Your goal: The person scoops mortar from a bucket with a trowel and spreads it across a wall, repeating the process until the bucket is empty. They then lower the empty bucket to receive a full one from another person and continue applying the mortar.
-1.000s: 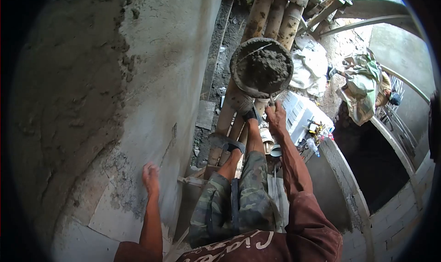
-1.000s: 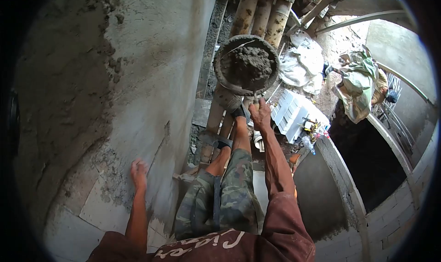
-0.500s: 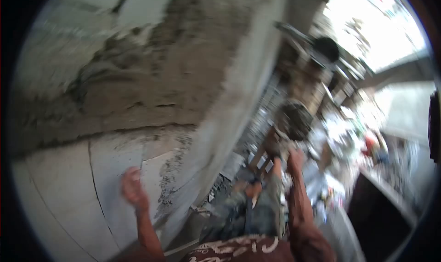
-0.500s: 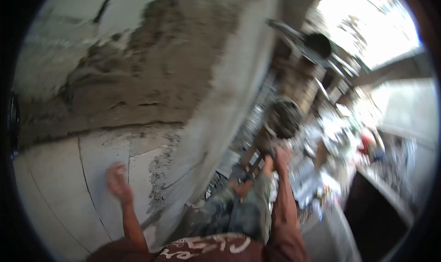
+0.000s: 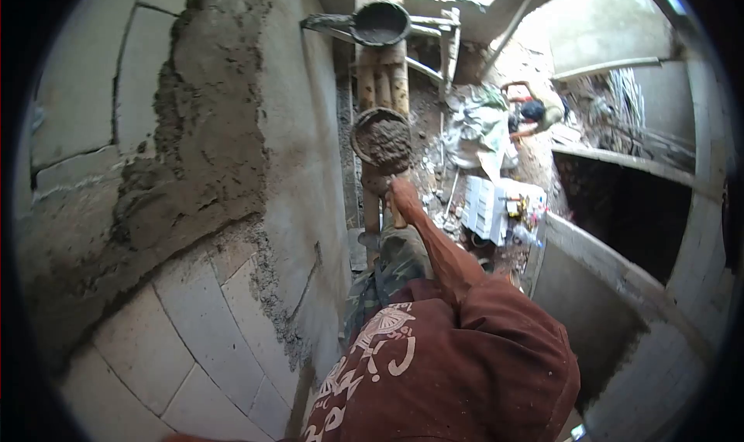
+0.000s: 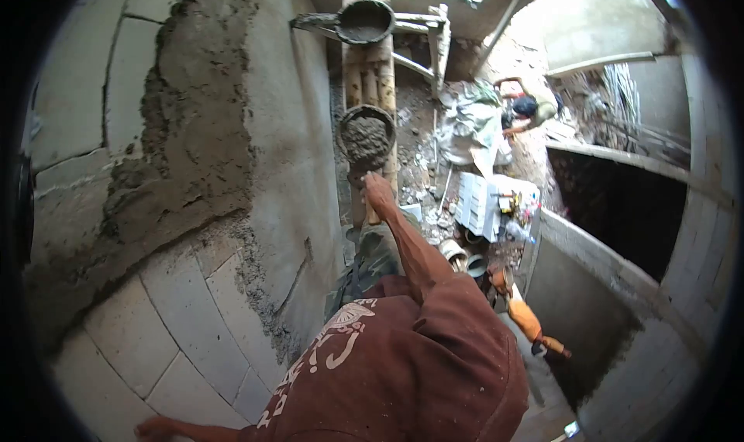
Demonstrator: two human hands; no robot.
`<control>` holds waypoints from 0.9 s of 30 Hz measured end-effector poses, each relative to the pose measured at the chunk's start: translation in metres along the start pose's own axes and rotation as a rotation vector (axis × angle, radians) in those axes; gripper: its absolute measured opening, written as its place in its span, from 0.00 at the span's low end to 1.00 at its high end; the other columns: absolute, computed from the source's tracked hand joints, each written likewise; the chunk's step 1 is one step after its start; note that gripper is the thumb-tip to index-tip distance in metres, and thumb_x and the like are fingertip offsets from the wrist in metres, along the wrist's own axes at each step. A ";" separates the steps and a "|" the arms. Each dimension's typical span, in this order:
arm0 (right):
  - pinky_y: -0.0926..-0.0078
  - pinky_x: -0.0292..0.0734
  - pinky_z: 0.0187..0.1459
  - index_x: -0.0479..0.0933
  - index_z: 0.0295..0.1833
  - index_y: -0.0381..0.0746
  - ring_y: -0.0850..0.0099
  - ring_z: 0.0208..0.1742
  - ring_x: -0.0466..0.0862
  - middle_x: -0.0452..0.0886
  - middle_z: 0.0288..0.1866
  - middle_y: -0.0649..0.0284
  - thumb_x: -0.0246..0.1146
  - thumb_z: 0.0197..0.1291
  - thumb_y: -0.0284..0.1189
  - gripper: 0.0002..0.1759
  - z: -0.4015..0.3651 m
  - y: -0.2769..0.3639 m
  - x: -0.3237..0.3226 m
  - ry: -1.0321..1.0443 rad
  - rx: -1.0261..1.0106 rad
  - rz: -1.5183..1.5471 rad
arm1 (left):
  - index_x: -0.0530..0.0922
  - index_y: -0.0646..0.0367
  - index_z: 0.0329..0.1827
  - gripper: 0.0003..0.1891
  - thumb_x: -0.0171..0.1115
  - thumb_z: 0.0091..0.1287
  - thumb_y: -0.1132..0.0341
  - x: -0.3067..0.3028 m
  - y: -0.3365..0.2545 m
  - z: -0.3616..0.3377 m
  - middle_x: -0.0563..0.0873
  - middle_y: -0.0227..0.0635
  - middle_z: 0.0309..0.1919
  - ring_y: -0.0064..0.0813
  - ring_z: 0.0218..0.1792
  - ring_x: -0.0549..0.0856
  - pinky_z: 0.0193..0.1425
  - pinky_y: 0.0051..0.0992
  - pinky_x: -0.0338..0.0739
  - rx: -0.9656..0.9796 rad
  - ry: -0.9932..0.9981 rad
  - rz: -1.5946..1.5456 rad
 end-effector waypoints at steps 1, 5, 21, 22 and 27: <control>0.63 0.71 0.34 0.71 0.38 0.35 0.57 0.34 0.78 0.76 0.31 0.53 0.51 0.60 0.32 0.10 0.000 0.001 0.010 -0.063 -0.409 -0.489 | 0.64 0.60 0.68 0.27 0.48 0.70 0.55 -0.002 -0.016 -0.006 0.51 0.47 0.74 0.46 0.73 0.49 0.75 0.42 0.41 0.182 0.152 0.716; 0.69 0.74 0.26 0.76 0.42 0.37 0.71 0.25 0.75 0.74 0.27 0.61 0.52 0.60 0.39 0.17 0.011 -0.022 0.010 0.143 0.043 0.082 | 0.62 0.51 0.71 0.29 0.44 0.70 0.48 0.067 0.047 -0.021 0.59 0.47 0.71 0.51 0.71 0.57 0.69 0.53 0.51 -0.163 -0.200 -0.341; 0.71 0.76 0.39 0.71 0.41 0.33 0.69 0.36 0.77 0.75 0.34 0.60 0.54 0.58 0.35 0.15 -0.077 0.241 -0.307 -0.846 -0.588 0.537 | 0.71 0.59 0.62 0.27 0.46 0.71 0.47 0.053 0.174 -0.021 0.73 0.52 0.59 0.53 0.61 0.71 0.60 0.50 0.64 -0.027 -0.326 -0.441; 0.71 0.77 0.38 0.71 0.40 0.33 0.68 0.34 0.78 0.76 0.33 0.57 0.58 0.54 0.33 0.14 -0.091 0.262 -0.304 -1.026 -0.506 0.605 | 0.71 0.60 0.61 0.26 0.45 0.72 0.48 0.060 0.178 -0.025 0.73 0.52 0.59 0.54 0.60 0.72 0.60 0.50 0.65 -0.032 -0.323 -0.413; 0.67 0.75 0.32 0.73 0.39 0.34 0.66 0.29 0.79 0.80 0.31 0.57 0.63 0.56 0.42 0.20 0.042 0.224 -0.235 -1.600 -0.447 0.018 | 0.72 0.63 0.60 0.24 0.44 0.73 0.52 0.081 0.188 -0.035 0.75 0.53 0.57 0.54 0.57 0.73 0.57 0.51 0.67 -0.016 -0.426 -0.243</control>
Point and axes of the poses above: each hand's wrist, its own z-axis towards the middle knuckle, its own x-axis out of the palm, y = z × x, the point moved 8 cm from there along z, towards the middle knuckle
